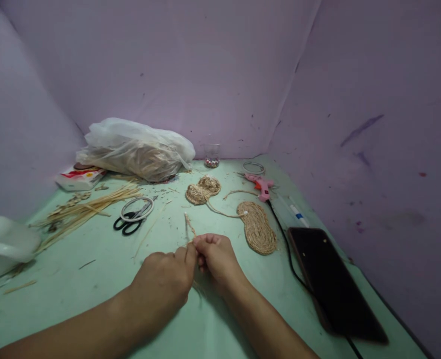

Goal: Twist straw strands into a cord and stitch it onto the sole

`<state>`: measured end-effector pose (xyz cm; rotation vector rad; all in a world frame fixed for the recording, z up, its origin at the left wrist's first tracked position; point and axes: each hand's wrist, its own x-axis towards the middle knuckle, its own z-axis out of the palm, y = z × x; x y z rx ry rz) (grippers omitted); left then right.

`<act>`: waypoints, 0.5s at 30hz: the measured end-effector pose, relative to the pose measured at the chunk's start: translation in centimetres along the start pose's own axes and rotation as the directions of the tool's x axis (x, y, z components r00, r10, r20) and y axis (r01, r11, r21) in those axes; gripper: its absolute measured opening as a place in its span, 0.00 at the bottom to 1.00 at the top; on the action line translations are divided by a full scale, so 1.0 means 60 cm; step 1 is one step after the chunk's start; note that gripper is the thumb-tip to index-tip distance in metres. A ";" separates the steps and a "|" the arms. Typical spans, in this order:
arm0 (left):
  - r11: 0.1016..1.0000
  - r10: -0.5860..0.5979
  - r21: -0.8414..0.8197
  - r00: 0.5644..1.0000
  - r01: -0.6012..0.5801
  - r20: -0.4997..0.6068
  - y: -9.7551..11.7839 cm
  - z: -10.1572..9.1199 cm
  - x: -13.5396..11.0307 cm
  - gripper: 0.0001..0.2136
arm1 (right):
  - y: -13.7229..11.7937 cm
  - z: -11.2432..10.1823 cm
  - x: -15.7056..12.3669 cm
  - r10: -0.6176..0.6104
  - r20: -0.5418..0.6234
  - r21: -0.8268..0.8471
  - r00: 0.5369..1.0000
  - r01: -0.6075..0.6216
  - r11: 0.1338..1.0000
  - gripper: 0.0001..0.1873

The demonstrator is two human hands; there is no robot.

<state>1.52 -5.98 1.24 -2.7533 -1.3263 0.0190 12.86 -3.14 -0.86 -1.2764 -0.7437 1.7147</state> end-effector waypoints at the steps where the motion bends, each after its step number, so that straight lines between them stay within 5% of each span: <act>1: 1.000 -0.003 0.007 1.000 0.003 0.004 0.005 0.000 -0.002 0.23 | -0.001 0.000 0.000 -0.012 0.004 0.012 1.000 0.012 1.000 0.06; 3: 1.000 0.002 -0.027 0.996 0.001 0.089 0.013 -0.011 -0.008 0.22 | -0.003 0.001 0.000 -0.028 0.009 0.013 1.000 0.028 1.000 0.09; 6: 0.985 0.000 -0.164 0.950 0.054 0.312 0.008 -0.049 -0.018 0.08 | -0.004 0.000 0.000 -0.056 -0.015 -0.043 0.998 0.056 0.998 0.10; 9: 0.907 -0.191 -0.349 0.968 0.237 0.162 -0.021 -0.083 -0.016 0.11 | -0.001 0.000 0.001 -0.086 -0.025 -0.113 0.996 0.082 0.990 0.11; 11: 0.760 -0.418 -0.550 0.908 0.345 -0.008 -0.045 -0.084 -0.003 0.12 | 0.003 0.002 0.001 -0.105 0.001 -0.154 0.995 0.104 0.983 0.11; 12: 0.649 -0.481 -0.670 0.877 0.362 0.007 -0.056 -0.077 0.006 0.09 | 0.006 0.002 0.001 -0.117 0.016 -0.167 0.993 0.118 0.979 0.11; 15: 0.157 -0.415 -0.815 0.786 0.558 0.458 -0.073 -0.042 0.033 0.12 | 0.011 0.003 0.001 -0.141 0.059 -0.187 0.988 0.150 0.971 0.12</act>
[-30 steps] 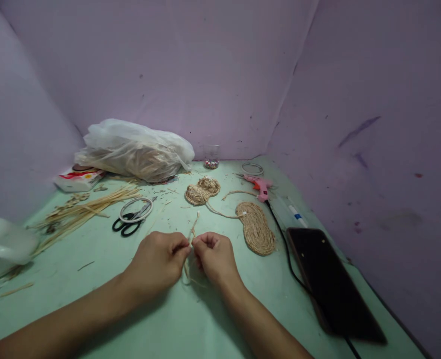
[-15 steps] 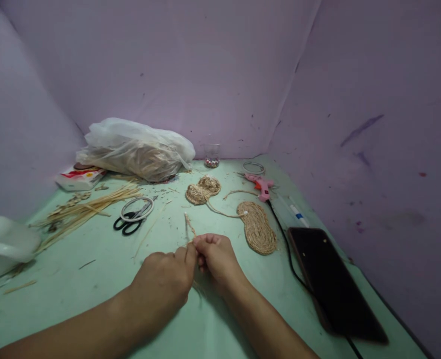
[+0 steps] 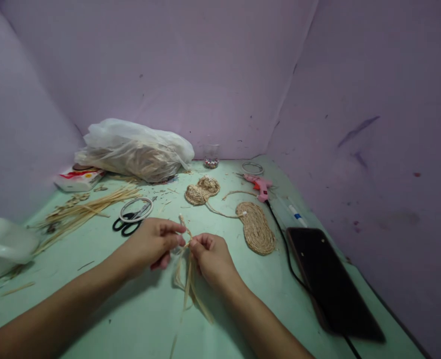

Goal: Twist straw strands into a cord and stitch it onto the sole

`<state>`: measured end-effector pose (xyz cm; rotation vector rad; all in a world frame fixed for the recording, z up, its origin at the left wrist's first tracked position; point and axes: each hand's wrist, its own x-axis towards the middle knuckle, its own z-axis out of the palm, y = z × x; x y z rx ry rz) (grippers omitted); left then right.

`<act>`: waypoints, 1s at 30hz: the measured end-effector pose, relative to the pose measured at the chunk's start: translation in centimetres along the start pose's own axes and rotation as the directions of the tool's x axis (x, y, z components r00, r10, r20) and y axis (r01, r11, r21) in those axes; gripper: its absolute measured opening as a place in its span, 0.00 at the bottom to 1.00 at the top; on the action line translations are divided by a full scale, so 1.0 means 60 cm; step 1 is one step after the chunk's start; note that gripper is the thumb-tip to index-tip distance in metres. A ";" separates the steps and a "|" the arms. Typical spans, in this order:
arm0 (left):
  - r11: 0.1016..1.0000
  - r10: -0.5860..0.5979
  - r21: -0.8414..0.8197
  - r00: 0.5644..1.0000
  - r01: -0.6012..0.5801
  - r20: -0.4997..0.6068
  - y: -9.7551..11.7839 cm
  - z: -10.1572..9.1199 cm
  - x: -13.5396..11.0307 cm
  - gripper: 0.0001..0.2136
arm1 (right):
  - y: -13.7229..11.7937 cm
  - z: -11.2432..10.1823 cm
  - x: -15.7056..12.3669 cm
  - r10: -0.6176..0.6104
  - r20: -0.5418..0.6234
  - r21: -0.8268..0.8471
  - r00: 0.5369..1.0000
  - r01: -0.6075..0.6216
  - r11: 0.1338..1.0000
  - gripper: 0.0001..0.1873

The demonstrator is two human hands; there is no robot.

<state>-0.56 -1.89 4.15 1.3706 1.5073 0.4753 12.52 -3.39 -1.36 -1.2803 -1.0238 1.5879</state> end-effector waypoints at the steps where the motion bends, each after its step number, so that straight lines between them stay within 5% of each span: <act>1: 0.993 -0.062 -0.095 0.992 0.072 0.110 -0.007 0.005 0.011 0.10 | 0.001 0.000 0.000 -0.008 0.012 -0.009 1.000 0.008 1.000 0.11; 4: 0.943 -0.079 -0.293 0.962 0.158 0.262 -0.021 0.016 0.027 0.04 | 0.004 -0.003 0.002 -0.015 0.029 -0.053 0.999 0.016 0.998 0.11; 9: 0.980 -0.094 -0.156 0.980 0.122 0.173 -0.031 0.018 0.032 0.03 | 0.014 -0.007 0.008 -0.023 -0.033 -0.199 0.999 0.015 0.980 0.09; 12: 0.996 0.082 0.037 0.990 -0.087 0.117 -0.040 0.016 0.036 0.04 | 0.018 -0.009 0.009 -0.082 -0.024 -0.305 0.996 0.071 0.950 0.08; 16: 0.923 0.303 0.186 0.933 -0.338 0.195 -0.048 0.009 0.037 0.07 | 0.017 -0.012 0.006 -0.106 0.052 -0.366 0.993 0.118 0.923 0.07; 21: 0.947 0.280 0.077 0.917 -0.313 0.283 -0.055 0.004 0.043 0.06 | 0.009 -0.013 0.005 -0.063 0.108 -0.308 0.992 0.093 0.947 0.08; 30: 0.975 0.219 0.010 0.974 -0.220 0.061 -0.055 0.026 0.040 0.06 | -0.003 -0.025 0.003 -0.215 -0.051 -0.596 0.975 0.143 0.790 0.09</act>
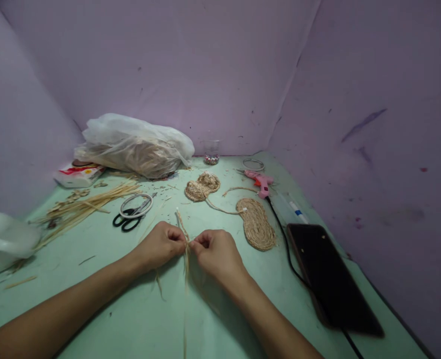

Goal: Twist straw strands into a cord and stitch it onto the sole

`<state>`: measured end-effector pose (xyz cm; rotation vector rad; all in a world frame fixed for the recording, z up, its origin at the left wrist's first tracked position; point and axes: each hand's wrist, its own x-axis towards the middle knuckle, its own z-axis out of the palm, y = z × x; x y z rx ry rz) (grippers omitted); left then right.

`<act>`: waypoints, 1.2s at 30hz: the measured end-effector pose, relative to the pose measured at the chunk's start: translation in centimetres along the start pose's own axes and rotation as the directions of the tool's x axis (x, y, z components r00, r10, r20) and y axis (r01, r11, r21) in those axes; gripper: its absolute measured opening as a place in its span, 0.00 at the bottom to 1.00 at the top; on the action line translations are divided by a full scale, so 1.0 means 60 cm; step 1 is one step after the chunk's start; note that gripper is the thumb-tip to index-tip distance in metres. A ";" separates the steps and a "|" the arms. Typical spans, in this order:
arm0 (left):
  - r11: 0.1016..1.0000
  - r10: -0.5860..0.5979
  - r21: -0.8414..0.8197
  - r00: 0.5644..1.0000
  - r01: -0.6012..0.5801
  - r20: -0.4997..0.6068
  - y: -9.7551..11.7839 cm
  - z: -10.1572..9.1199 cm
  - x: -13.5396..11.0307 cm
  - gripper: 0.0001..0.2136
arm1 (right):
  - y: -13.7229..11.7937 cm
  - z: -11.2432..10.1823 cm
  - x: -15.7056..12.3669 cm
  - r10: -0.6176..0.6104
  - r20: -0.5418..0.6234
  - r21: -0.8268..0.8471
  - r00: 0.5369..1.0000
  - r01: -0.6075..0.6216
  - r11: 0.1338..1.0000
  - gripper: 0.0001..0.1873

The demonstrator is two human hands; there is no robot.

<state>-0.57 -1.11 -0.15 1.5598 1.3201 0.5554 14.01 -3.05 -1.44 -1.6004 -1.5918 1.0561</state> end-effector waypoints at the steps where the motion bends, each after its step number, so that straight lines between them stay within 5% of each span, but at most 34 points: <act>1: 1.000 -0.027 -0.017 0.999 0.026 -0.032 0.001 0.002 0.000 0.06 | -0.002 0.000 -0.002 0.009 0.000 -0.016 1.000 -0.009 1.000 0.09; 4: 0.975 -0.150 -0.180 0.984 0.131 -0.098 0.004 0.009 0.001 0.04 | -0.008 0.006 -0.012 0.009 0.002 -0.033 1.000 -0.009 0.999 0.09; 8: 0.880 -0.285 -0.424 0.953 0.215 -0.107 0.007 0.014 0.005 0.03 | -0.017 0.019 -0.031 -0.159 -0.018 -0.203 0.987 0.152 0.967 0.12; 15: 0.819 -0.348 -0.524 0.929 0.235 -0.128 0.013 0.018 0.003 0.03 | -0.013 0.030 -0.044 -0.403 0.092 -0.571 0.911 0.380 0.728 0.11; 22: 0.829 -0.334 -0.518 0.929 0.208 -0.160 -0.002 0.027 0.006 0.03 | -0.012 0.035 -0.047 -0.455 0.212 -0.641 0.865 0.475 0.604 0.09; 26: 0.850 -0.305 -0.488 0.941 0.199 -0.148 0.001 0.026 0.002 0.03 | -0.025 0.013 -0.049 -0.438 0.156 -0.496 0.885 0.454 0.740 0.08; 29: 0.882 -0.280 -0.433 0.946 0.187 -0.162 0.005 0.021 -0.001 0.02 | -0.031 -0.013 -0.035 -0.350 -0.140 -0.283 0.926 0.301 0.911 0.13; 31: 0.905 -0.269 -0.380 0.950 0.192 -0.161 0.006 0.019 -0.002 0.02 | -0.029 -0.023 -0.021 -0.182 -0.306 -0.082 0.934 0.165 0.983 0.14; 33: 0.922 -0.248 -0.341 0.957 0.185 -0.152 0.006 0.019 -0.004 0.03 | -0.022 -0.022 -0.007 -0.030 -0.220 0.140 0.975 0.062 0.988 0.13; 36: 0.942 -0.173 -0.310 0.976 0.125 -0.133 0.002 0.021 -0.004 0.05 | -0.012 -0.005 0.001 -0.001 0.077 0.409 0.997 -0.031 0.912 0.11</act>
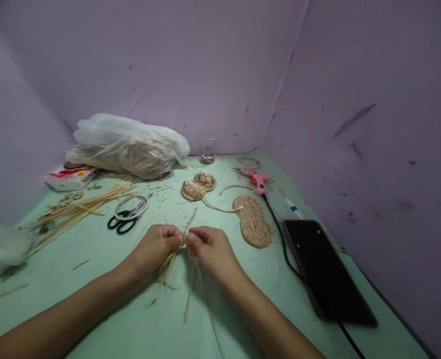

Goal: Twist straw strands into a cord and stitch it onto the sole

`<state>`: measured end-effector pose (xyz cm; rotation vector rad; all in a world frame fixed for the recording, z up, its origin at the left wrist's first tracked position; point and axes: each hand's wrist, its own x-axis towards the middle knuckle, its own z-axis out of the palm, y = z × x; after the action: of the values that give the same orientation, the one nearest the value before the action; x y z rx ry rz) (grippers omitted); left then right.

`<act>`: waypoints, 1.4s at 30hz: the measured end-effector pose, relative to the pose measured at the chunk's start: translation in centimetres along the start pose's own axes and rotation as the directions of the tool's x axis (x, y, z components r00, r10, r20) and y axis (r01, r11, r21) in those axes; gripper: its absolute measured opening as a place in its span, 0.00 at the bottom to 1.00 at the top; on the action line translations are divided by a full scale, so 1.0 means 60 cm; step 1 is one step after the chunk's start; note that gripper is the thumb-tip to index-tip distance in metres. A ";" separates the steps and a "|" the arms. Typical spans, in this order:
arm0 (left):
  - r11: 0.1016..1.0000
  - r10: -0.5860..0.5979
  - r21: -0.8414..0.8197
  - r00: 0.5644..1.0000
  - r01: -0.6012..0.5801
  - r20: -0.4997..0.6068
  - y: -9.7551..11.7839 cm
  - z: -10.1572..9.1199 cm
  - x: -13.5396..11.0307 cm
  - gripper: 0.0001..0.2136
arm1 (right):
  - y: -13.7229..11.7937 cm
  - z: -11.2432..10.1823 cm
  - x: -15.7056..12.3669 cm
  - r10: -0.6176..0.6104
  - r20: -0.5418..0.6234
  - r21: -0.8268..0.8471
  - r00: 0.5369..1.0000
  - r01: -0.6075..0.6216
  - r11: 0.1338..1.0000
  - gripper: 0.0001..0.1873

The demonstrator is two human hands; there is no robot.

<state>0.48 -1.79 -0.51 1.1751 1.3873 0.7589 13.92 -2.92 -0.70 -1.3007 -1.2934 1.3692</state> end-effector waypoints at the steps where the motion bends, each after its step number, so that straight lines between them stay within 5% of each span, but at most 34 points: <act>1: 1.000 0.019 0.007 1.000 -0.019 0.015 -0.002 0.001 0.001 0.05 | 0.004 0.005 0.000 0.045 0.071 0.059 0.996 -0.049 0.997 0.11; 5: 0.994 0.035 0.100 0.998 -0.040 0.053 -0.010 0.001 0.004 0.05 | 0.009 0.017 -0.005 0.169 0.060 0.100 0.984 -0.175 0.980 0.09; 9: 0.908 0.110 0.403 0.993 -0.117 0.039 -0.001 -0.002 0.000 0.06 | 0.009 0.019 -0.003 0.240 -0.045 0.082 0.970 -0.236 0.968 0.08; 13: 0.671 0.241 0.711 0.969 -0.210 0.059 0.024 -0.011 -0.012 0.08 | 0.013 0.022 0.003 0.237 -0.122 0.125 0.964 -0.222 0.967 0.07; 20: 0.355 0.362 0.892 0.921 -0.280 0.145 0.043 -0.004 -0.047 0.10 | 0.014 0.025 0.000 0.214 -0.165 0.200 0.963 -0.180 0.963 0.06; 27: -0.052 0.476 0.889 0.772 -0.454 0.422 0.004 0.031 -0.079 0.15 | 0.010 0.027 -0.005 0.321 -0.153 0.409 0.935 -0.236 0.881 0.06; 30: 0.070 0.478 0.853 0.768 -0.516 0.426 0.012 0.024 -0.079 0.13 | 0.007 0.024 -0.005 0.318 -0.127 0.461 0.940 -0.228 0.858 0.07; 32: 0.311 0.493 0.814 0.816 -0.491 0.303 0.031 0.010 -0.070 0.11 | 0.005 0.022 -0.004 0.319 -0.106 0.458 0.942 -0.239 0.856 0.08; 34: 0.608 0.491 0.701 0.870 -0.373 0.037 0.050 -0.006 -0.054 0.10 | 0.002 0.022 -0.004 0.321 -0.092 0.442 0.943 -0.251 0.861 0.09; 36: 0.875 0.204 0.462 0.976 -0.146 -0.078 0.061 -0.017 -0.037 0.09 | 0.000 0.023 -0.005 0.318 -0.065 0.433 0.946 -0.261 0.863 0.09; 37: 0.943 0.025 0.333 0.999 -0.014 -0.028 0.062 -0.019 -0.029 0.11 | -0.002 0.024 -0.005 0.314 -0.045 0.437 0.948 -0.264 0.860 0.10; 39: 0.980 -0.186 0.103 0.971 0.171 0.153 0.057 -0.020 -0.016 0.11 | -0.003 0.025 -0.006 0.296 0.001 0.455 0.955 -0.264 0.851 0.10; 42: 0.968 -0.216 -0.057 0.929 0.244 0.300 0.043 -0.019 -0.006 0.06 | -0.002 0.025 -0.007 0.276 0.049 0.436 0.960 -0.269 0.859 0.11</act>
<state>-0.10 -1.16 2.22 0.9847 1.2024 0.4572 12.47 -3.50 -0.63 -1.1979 -0.7373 1.7250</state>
